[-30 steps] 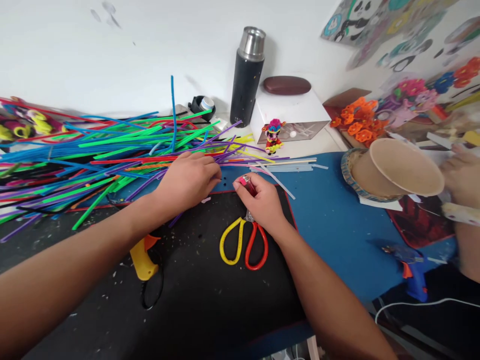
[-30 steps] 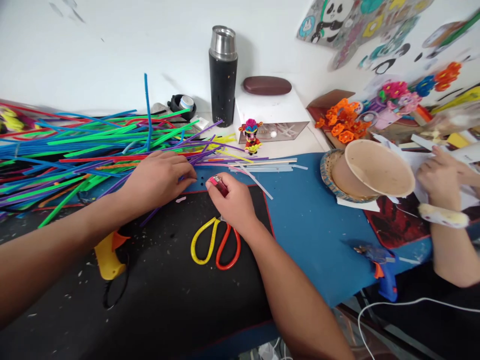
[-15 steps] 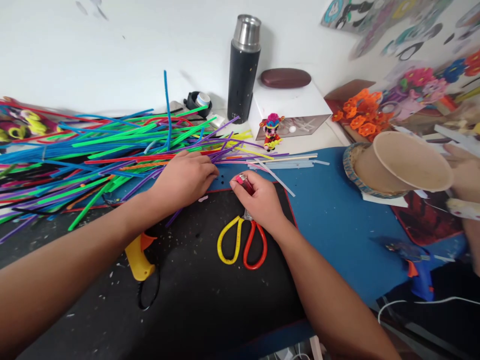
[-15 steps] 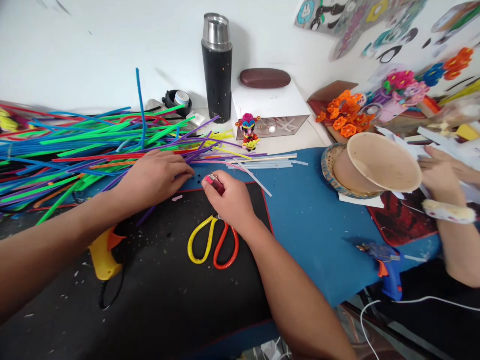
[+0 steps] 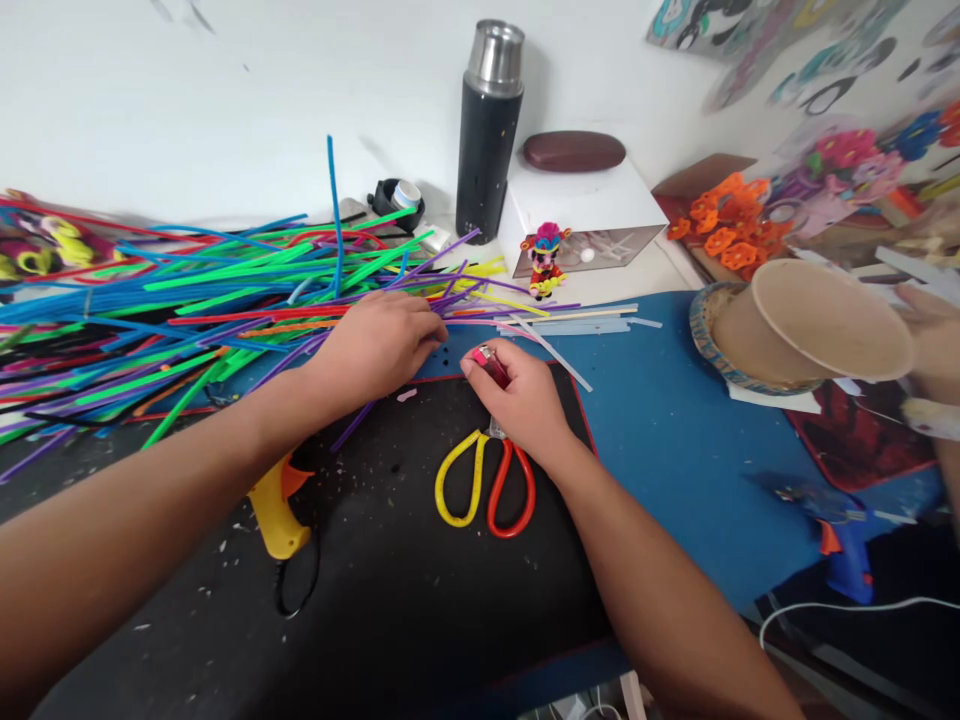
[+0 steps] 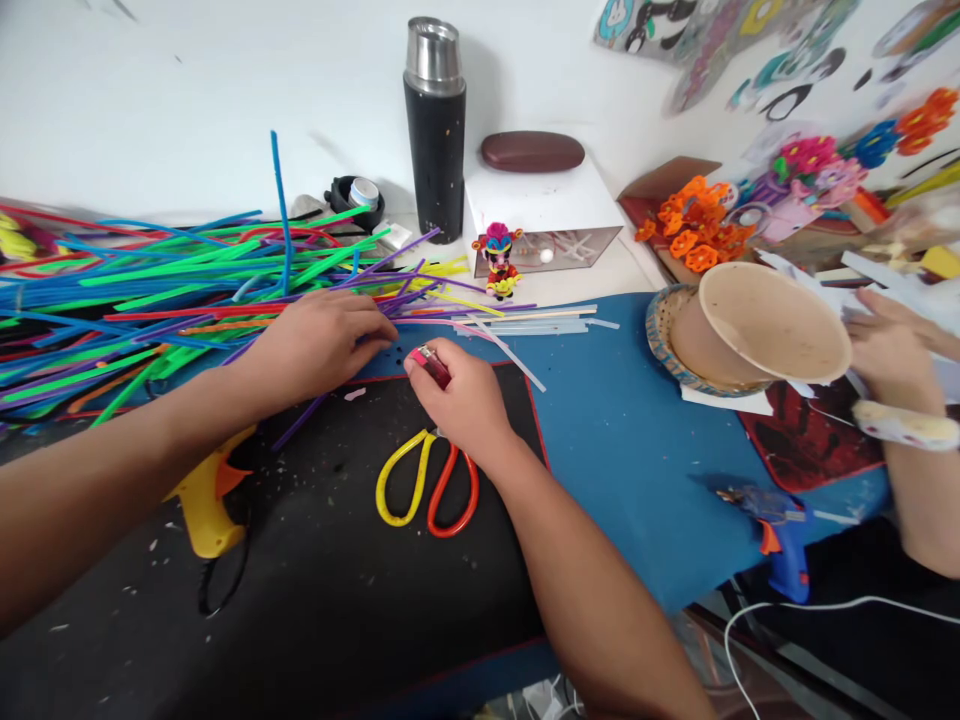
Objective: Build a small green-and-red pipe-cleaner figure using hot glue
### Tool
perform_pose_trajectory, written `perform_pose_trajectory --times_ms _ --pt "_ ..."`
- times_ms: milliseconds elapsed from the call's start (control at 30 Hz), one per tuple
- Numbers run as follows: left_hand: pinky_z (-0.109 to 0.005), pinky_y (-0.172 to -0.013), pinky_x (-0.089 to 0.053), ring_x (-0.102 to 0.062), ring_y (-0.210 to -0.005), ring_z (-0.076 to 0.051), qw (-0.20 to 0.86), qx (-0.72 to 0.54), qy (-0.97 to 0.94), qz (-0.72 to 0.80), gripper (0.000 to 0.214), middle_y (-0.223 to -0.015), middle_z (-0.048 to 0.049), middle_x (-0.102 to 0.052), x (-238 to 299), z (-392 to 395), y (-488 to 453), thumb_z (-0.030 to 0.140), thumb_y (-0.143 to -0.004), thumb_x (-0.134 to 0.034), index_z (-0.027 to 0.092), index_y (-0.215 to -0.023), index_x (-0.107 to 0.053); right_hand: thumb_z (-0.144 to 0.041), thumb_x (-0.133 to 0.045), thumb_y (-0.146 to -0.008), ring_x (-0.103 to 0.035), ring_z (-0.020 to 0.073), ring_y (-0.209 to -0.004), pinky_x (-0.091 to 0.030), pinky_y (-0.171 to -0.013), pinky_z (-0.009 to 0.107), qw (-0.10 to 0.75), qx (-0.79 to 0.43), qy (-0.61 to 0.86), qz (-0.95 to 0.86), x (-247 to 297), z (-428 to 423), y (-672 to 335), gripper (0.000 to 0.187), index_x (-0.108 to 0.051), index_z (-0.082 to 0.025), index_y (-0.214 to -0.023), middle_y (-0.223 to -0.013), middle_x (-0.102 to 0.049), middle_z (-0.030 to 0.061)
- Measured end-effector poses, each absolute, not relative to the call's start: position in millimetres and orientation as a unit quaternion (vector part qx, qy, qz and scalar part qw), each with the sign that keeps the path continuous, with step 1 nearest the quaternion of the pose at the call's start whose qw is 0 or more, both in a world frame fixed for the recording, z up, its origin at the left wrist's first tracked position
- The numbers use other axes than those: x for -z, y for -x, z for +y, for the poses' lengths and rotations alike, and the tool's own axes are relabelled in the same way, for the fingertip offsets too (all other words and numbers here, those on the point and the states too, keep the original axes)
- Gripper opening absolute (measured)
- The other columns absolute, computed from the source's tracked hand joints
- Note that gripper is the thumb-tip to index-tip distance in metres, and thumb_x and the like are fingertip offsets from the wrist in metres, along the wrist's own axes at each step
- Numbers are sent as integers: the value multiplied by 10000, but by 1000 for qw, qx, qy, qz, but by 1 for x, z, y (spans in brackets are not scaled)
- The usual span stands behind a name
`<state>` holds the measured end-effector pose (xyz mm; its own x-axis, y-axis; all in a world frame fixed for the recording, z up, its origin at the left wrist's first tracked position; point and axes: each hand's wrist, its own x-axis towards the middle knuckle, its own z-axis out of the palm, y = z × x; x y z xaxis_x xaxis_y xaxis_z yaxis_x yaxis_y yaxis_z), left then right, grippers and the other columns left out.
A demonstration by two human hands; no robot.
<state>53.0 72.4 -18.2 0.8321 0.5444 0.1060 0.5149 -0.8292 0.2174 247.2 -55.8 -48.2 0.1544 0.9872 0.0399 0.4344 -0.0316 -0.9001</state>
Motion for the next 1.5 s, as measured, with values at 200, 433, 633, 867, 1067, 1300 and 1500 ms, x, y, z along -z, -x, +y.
perform_pose_trajectory --times_ms 200,433,633,867,1067,1300,1500 --pt "-500 -973 -601 -786 -1089 -367 82 -55 -959 265 341 -1085 -145 -834 18 73 -63 263 -1012 -522 180 -1037 -852 -477 -655 -1017 -588 197 -761 -430 -732 315 415 -327 635 -564 47 -55 -248 263 -703 -226 -954 -825 -689 13" --pt "-475 -985 -584 -781 -1070 -354 55 -15 -964 262 341 -1075 -136 -829 22 73 -69 270 -1041 -514 182 -1035 -843 -490 -651 -1017 -578 198 -761 -419 -728 315 417 -332 629 -567 47 -54 -248 277 -681 -227 -933 -818 -684 12" --pt "-497 -1011 -573 -766 -1084 -369 78 -15 -961 265 337 -1080 -173 -809 19 74 -71 248 -1031 -486 151 -1024 -808 -472 -645 -1010 -552 189 -731 -406 -710 313 418 -338 626 -564 46 -55 -248 261 -657 -232 -910 -782 -646 -4" --pt "-337 -803 -546 -702 -841 -226 370 -196 -824 383 207 -914 -36 -777 -8 52 -44 398 -1011 -643 222 -992 -750 -486 -648 -1016 -568 191 -734 -415 -714 321 415 -346 626 -562 47 -57 -248 272 -705 -227 -953 -814 -663 2" --pt "-294 -770 -548 -693 -797 -171 553 -287 -650 435 216 -855 -15 -753 -23 20 1 403 -924 -847 203 -933 -766 -514 -661 -1005 -569 192 -739 -428 -718 327 420 -354 626 -553 40 -60 -242 299 -702 -224 -947 -830 -664 11" --pt "-313 -840 -582 -716 -818 -157 588 -357 -574 444 256 -875 -4 -799 -23 7 30 379 -889 -942 193 -918 -769 -513 -687 -994 -474 164 -686 -383 -673 315 448 -385 600 -539 23 -60 -223 305 -704 -216 -928 -757 -555 -23" --pt "-301 -758 -584 -681 -764 -168 585 -395 -577 410 435 -872 -30 -763 -18 8 29 574 -832 -976 196 -908 -776 -535 -721 -988 -364 136 -614 -305 -588 293 449 -438 581 -518 2 -61 -203 331 -650 -232 -878 -681 -400 -65"
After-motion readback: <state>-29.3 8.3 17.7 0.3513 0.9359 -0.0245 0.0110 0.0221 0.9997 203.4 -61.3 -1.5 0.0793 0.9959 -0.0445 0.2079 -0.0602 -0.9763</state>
